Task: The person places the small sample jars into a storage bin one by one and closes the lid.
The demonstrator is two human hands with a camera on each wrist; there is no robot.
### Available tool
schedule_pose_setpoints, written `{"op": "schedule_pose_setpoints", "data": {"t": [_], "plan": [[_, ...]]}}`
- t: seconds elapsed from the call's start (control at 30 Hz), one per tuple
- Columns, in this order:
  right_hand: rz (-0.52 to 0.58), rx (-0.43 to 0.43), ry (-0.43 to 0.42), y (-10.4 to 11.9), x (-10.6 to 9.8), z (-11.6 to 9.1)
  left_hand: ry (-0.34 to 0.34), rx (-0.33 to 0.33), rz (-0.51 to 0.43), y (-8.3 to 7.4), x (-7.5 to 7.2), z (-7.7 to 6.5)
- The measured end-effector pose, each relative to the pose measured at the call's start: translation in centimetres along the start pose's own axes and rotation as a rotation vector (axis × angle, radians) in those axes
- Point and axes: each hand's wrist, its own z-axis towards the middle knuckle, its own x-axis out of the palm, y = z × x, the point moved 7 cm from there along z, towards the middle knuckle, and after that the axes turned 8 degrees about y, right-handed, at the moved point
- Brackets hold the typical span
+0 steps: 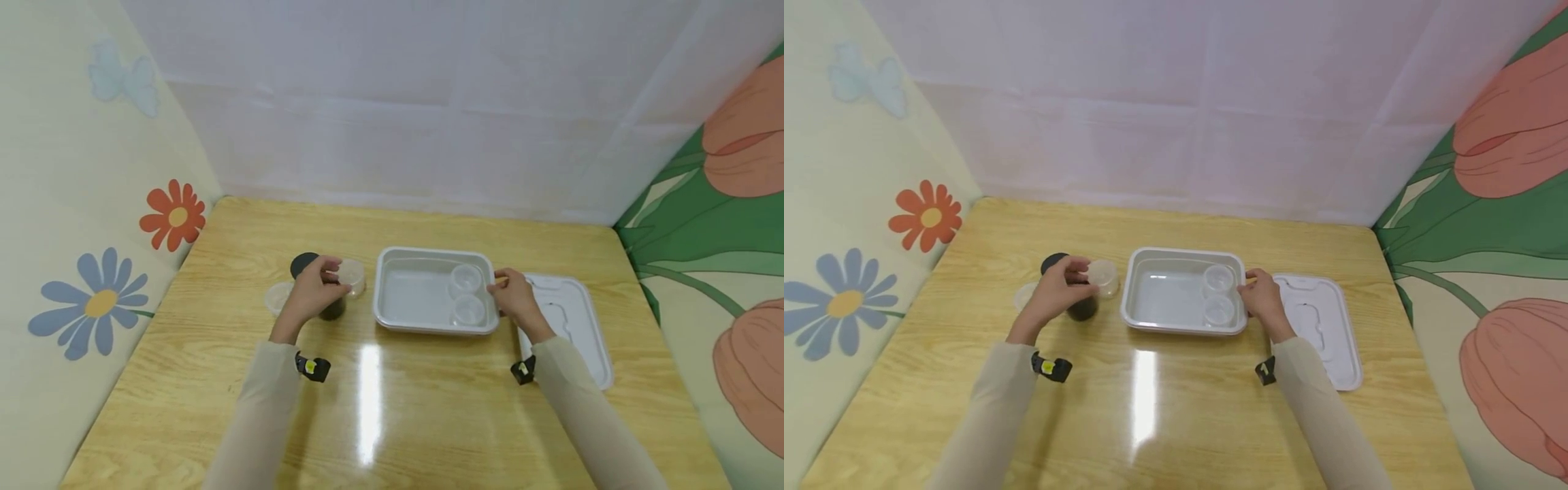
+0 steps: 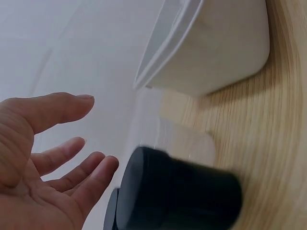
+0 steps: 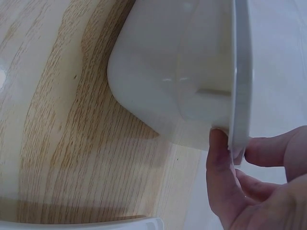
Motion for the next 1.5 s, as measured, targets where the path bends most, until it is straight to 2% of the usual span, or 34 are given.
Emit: {"op": "schedule_pose_setpoints", "data": {"t": [0.3, 0.57, 0.8, 0.97, 1.1, 1.23, 1.5], "plan": [[0.035, 0.015, 0.008, -0.2, 0.0, -0.1, -0.083, -0.05, -0.078, 2.9, -2.7, -2.1], [0.036, -0.006, -0.01, -0.2, -0.1, 0.1, -0.197, -0.074, -0.074, 4.8, -5.0, -4.0], [0.02, 0.006, 0.0, -0.3, 0.1, 0.2, -0.233, -0.126, -0.064, 6.2, -6.0, -4.8], [0.009, 0.009, 0.007, -0.3, 0.1, 0.1, -0.228, -0.13, -0.048, 7.0, -6.3, -4.9], [0.013, 0.012, 0.006, -0.3, 0.1, 0.1, -0.169, -0.164, -0.053, 7.8, -6.0, -4.7], [0.013, 0.018, 0.0, -0.3, 0.0, 0.1, -0.126, -0.188, -0.1, 8.7, -5.3, -4.4], [0.011, 0.021, -0.003, -0.3, 0.1, 0.2, -0.133, -0.208, -0.153, 9.9, -4.5, -4.1]]}}
